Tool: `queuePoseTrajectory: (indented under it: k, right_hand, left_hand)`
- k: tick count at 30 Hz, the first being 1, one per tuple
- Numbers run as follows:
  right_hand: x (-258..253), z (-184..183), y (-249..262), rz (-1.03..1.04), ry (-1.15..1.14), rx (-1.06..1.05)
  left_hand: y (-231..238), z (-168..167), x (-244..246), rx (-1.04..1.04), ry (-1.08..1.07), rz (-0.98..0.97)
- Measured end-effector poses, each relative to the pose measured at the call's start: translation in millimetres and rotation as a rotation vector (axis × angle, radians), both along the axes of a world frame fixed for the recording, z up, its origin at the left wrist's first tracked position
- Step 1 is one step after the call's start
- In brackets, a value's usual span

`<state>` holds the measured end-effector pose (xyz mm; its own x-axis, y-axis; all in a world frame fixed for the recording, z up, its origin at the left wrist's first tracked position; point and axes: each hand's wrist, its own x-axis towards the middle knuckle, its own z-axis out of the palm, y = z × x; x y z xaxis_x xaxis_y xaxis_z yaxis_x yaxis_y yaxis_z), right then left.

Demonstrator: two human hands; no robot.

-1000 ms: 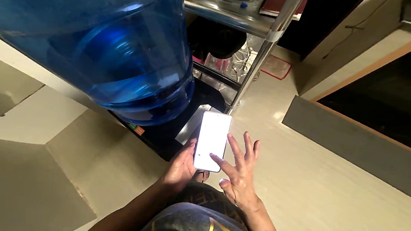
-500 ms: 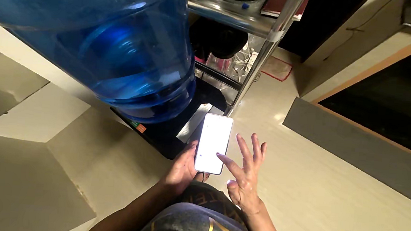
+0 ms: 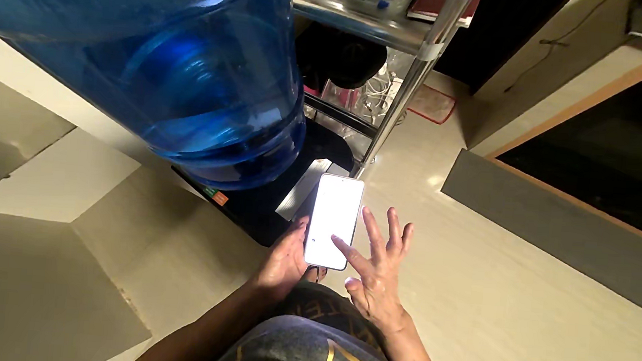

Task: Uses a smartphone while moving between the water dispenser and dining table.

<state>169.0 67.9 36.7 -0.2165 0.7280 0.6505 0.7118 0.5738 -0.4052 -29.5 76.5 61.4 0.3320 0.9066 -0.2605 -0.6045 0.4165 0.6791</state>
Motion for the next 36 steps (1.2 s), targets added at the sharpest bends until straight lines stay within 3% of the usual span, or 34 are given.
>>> queuePoseTrajectory:
  k: [10,36]
  right_hand:
    - [17.2,0.7,-4.5,-0.109,0.167,0.069]
    - [25.8,-4.2,0.2,-0.157,0.183,-0.032]
  left_hand:
    - [-2.1,1.0,3.1,-0.007,0.002,0.02]
    - [5.1,-1.5,7.9,-0.001,-0.021,0.007]
